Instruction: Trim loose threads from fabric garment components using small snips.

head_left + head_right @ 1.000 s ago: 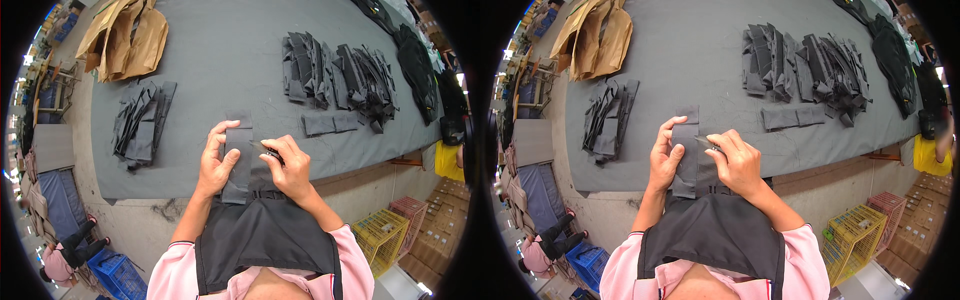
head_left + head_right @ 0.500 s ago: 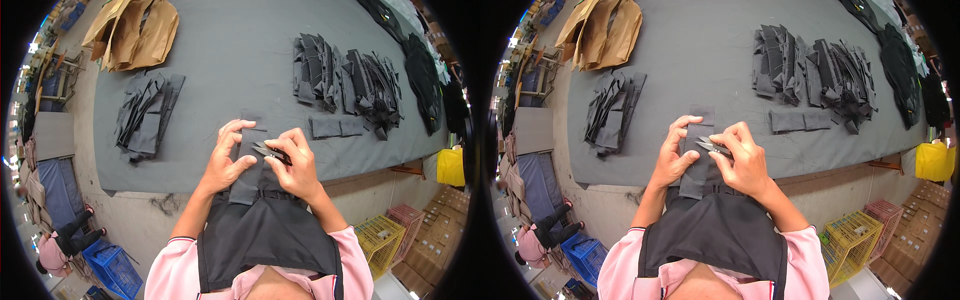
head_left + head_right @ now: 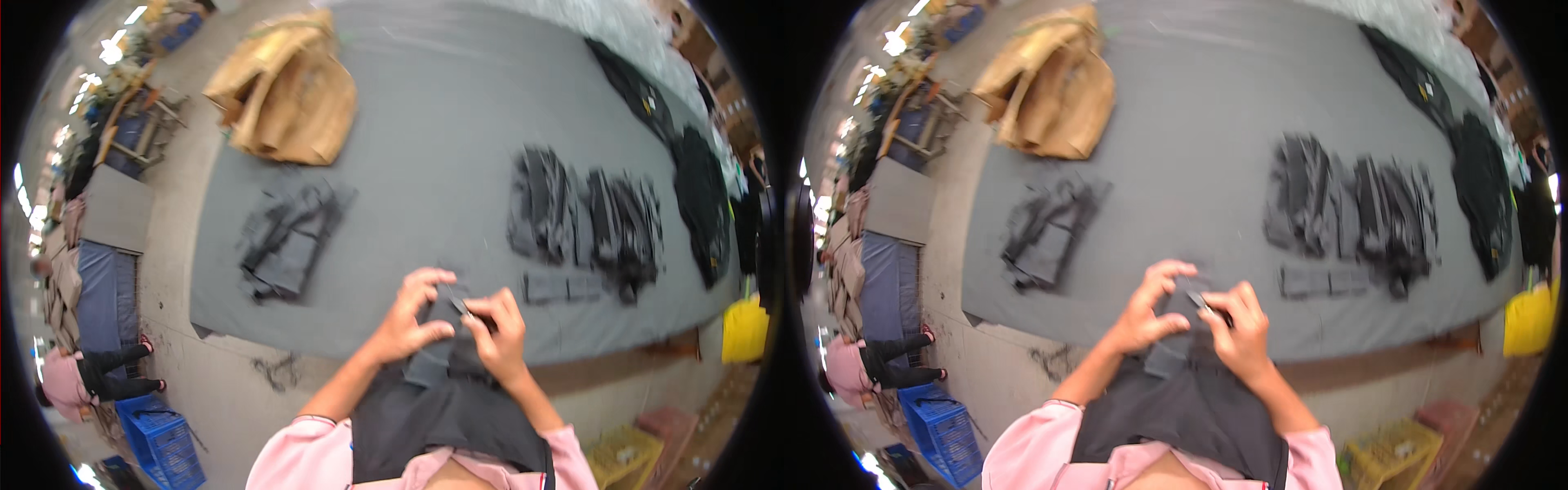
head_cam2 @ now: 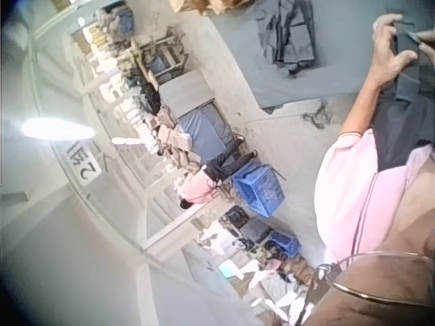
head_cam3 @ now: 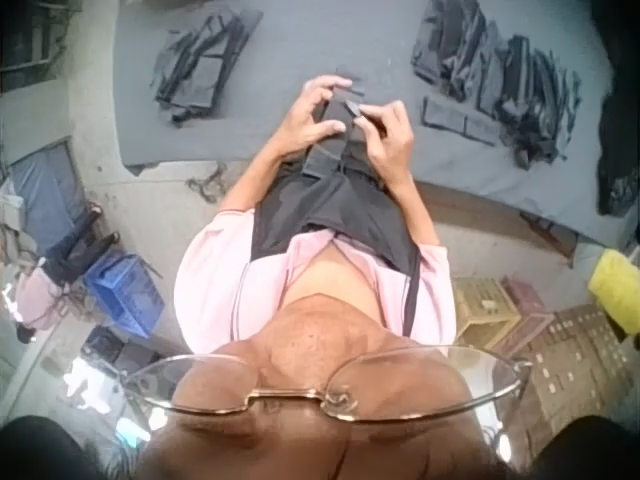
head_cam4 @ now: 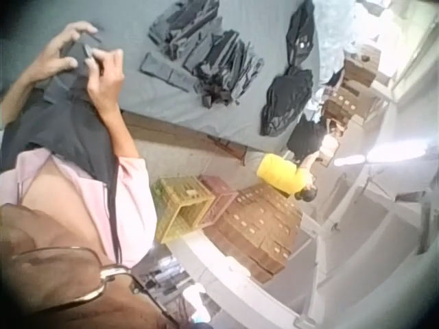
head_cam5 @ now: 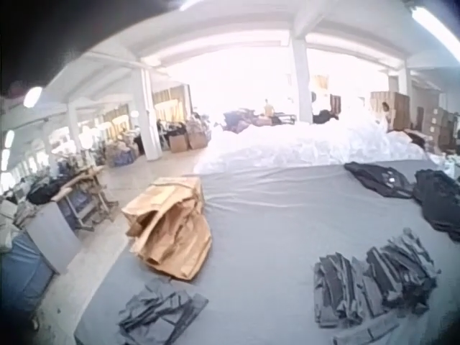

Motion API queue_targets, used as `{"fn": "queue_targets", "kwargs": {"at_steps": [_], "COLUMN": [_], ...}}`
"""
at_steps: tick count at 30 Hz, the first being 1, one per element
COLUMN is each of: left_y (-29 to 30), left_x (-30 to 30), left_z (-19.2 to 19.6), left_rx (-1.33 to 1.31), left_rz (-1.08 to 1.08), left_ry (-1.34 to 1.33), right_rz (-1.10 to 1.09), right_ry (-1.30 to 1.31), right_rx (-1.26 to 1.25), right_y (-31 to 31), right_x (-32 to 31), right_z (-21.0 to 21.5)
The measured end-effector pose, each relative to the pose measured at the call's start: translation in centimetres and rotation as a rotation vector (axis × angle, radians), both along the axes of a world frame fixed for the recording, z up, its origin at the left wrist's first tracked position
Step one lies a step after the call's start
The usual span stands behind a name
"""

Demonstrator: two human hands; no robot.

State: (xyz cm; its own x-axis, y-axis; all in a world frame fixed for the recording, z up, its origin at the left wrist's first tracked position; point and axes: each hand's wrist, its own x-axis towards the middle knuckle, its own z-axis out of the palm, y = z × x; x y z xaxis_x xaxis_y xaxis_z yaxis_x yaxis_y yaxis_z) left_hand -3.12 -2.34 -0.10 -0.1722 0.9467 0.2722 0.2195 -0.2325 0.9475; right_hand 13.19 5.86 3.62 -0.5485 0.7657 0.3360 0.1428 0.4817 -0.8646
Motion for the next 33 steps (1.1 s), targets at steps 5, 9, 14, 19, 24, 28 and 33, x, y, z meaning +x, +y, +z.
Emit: {"fn": "queue_targets", "kwargs": {"at_steps": [5,9,14,19,24,28,33], "left_y": [1.2,1.3,2.4,2.3,2.6,3.8,3.8], "left_x": [1.3,1.6,2.3,2.2,-0.1,0.0,1.0], "left_z": [0.4,0.7,0.9,1.0,0.3,0.7,0.3], "left_rx": [-0.117,-0.104,-0.07,-0.063,-0.13,-0.215,-0.192], "left_rz": [0.282,0.399,0.247,0.199,0.448,0.481,0.451], "left_ry": [-0.32,-0.38,-0.374,-0.247,-0.401,-0.65,-0.611], "right_rz": [-0.005,0.052,0.06,-0.068,-0.095,0.301,0.22], "right_ry": [-0.044,-0.033,0.069,0.24,0.174,0.081,-0.083], "right_rx": [-0.421,-0.266,-0.493,-0.601,-0.439,0.135,0.198], "right_y": [-0.4,-1.5,-0.6,1.6,-0.9,-3.0,-3.2], "right_x": [2.4,1.5,-0.7,-2.1,0.6,0.7,0.8], "right_z": [-2.3,0.2,0.3,-2.1,-0.6,-0.5,-0.4]}}
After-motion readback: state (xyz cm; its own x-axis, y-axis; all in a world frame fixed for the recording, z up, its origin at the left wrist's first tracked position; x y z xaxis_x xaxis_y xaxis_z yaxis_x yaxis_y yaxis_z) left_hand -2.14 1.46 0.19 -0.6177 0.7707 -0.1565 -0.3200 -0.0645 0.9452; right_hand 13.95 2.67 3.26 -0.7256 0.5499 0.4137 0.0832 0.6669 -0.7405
